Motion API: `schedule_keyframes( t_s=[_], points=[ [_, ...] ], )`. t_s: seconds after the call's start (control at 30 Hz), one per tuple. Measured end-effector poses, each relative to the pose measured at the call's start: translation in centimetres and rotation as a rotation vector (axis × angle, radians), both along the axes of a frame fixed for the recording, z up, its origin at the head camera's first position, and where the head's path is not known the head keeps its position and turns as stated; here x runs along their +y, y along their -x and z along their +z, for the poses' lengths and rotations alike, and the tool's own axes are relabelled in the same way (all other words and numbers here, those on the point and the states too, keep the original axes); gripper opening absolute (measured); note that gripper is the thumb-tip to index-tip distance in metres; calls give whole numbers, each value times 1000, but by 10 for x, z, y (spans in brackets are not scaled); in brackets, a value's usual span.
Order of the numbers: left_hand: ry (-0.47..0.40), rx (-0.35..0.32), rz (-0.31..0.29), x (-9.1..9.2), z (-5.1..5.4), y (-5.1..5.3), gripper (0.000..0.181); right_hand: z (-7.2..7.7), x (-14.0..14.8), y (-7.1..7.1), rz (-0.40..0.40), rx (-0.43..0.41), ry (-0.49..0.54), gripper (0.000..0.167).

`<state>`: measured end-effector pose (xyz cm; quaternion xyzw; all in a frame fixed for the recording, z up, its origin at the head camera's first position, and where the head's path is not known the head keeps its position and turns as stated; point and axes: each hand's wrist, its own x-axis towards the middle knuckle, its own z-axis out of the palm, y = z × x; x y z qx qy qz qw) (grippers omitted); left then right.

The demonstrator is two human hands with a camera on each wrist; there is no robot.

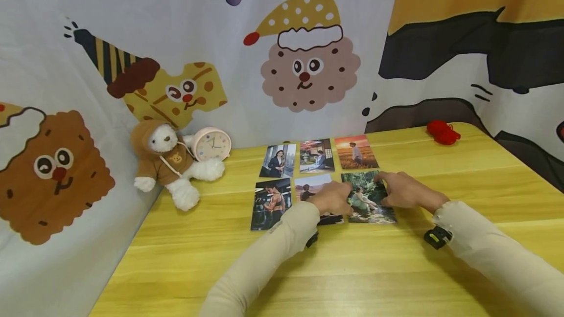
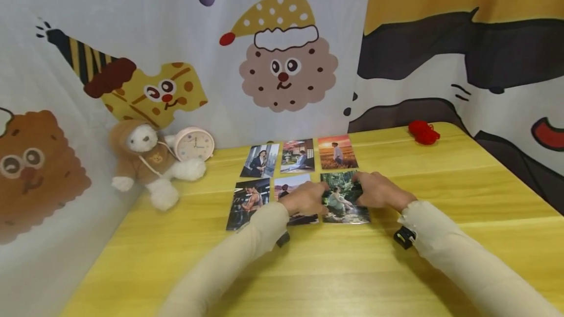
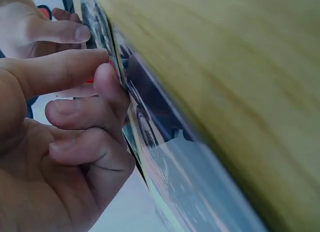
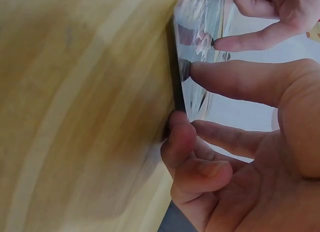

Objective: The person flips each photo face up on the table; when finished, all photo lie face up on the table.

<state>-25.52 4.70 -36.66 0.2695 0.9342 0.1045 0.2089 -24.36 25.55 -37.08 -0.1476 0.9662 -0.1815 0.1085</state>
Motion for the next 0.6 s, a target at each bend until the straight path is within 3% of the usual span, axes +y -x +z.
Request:
schedule_keyframes(
  t_s=[0.37, 0.5, 0.6],
  points=[
    [100, 101, -20, 7, 1, 0, 63, 5, 1, 4, -8, -33, -48, 66],
    [100, 108, -16, 7, 1, 2, 70, 5, 2, 4, -7, -50, -78, 67],
    [45, 109, 4, 4, 2, 2, 65, 6, 3, 4, -3, -22, -68, 66]
  ],
)
